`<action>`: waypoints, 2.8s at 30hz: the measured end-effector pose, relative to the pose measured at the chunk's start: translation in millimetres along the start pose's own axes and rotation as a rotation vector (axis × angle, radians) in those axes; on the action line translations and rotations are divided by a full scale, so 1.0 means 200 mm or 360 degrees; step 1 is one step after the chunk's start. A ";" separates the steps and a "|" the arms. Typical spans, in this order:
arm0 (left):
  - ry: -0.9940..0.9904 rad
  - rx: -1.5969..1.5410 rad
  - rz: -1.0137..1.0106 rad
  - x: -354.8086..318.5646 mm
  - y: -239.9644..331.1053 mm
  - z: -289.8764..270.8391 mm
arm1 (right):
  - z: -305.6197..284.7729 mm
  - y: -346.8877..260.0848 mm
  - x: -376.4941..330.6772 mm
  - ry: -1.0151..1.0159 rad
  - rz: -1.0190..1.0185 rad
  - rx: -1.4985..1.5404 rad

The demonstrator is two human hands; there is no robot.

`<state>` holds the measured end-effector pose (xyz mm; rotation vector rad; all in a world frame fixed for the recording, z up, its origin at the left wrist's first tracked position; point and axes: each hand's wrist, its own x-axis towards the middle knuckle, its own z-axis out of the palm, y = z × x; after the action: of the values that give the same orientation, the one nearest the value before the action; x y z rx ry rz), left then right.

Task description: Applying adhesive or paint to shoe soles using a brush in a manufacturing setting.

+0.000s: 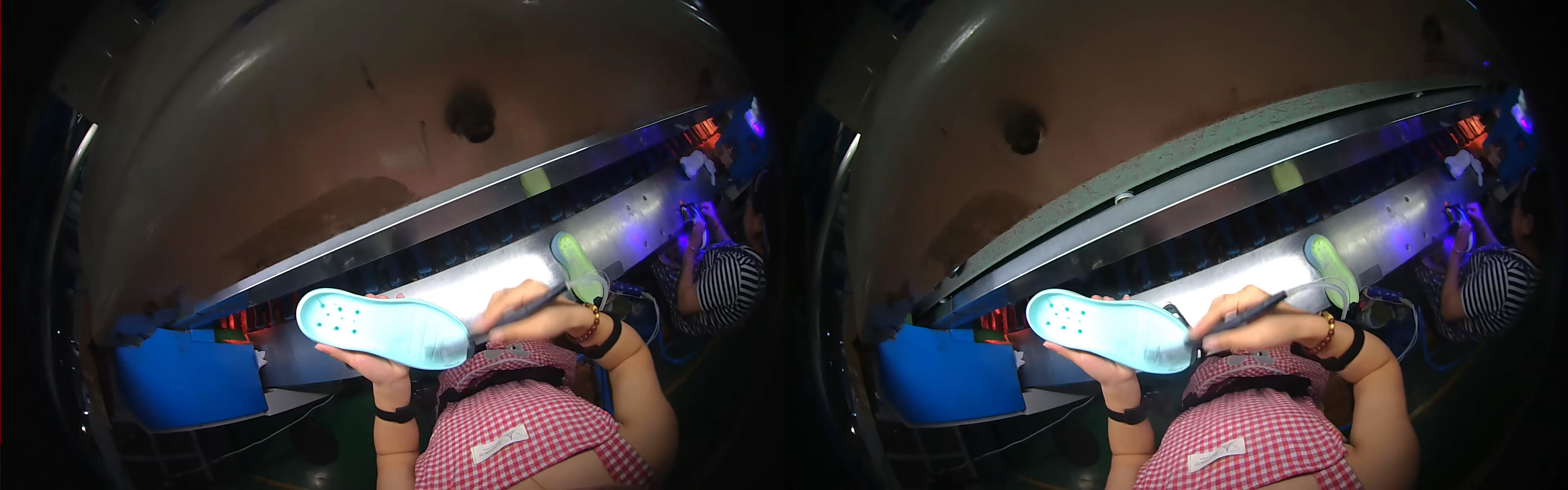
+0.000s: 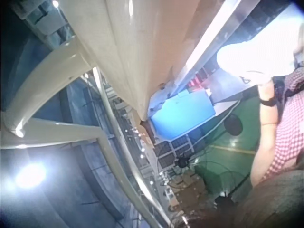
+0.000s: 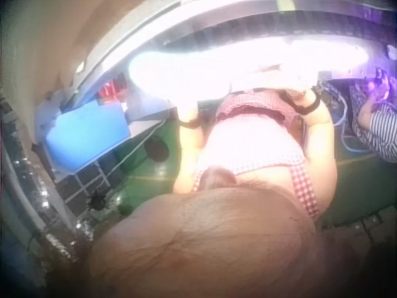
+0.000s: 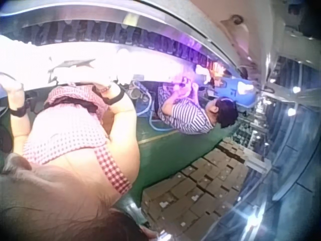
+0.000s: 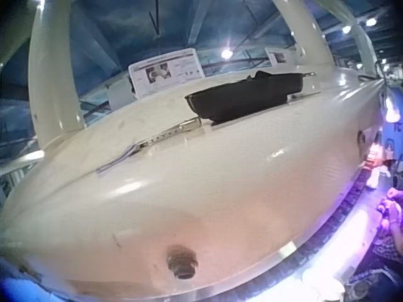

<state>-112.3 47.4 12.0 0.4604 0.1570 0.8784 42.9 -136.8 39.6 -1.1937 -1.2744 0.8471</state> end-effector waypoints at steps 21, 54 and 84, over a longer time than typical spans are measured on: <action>-0.0300 0.0001 -0.0310 -0.12 -0.08 0.03 | 0.15 0.06 0.05 0.0223 -0.0044 0.0189; -0.0020 0.0966 -0.1826 -0.08 0.08 0.13 | -0.11 -0.27 -0.02 -0.1078 -0.0126 -0.1014; 0.0004 0.0000 -0.1314 -0.26 -0.02 -0.17 | 0.20 0.02 -0.25 0.0855 0.0137 0.0085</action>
<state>-153.0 15.6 -23.8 0.3459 0.3199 0.0693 -2.7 -177.6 19.9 -1.3267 -0.7632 0.5611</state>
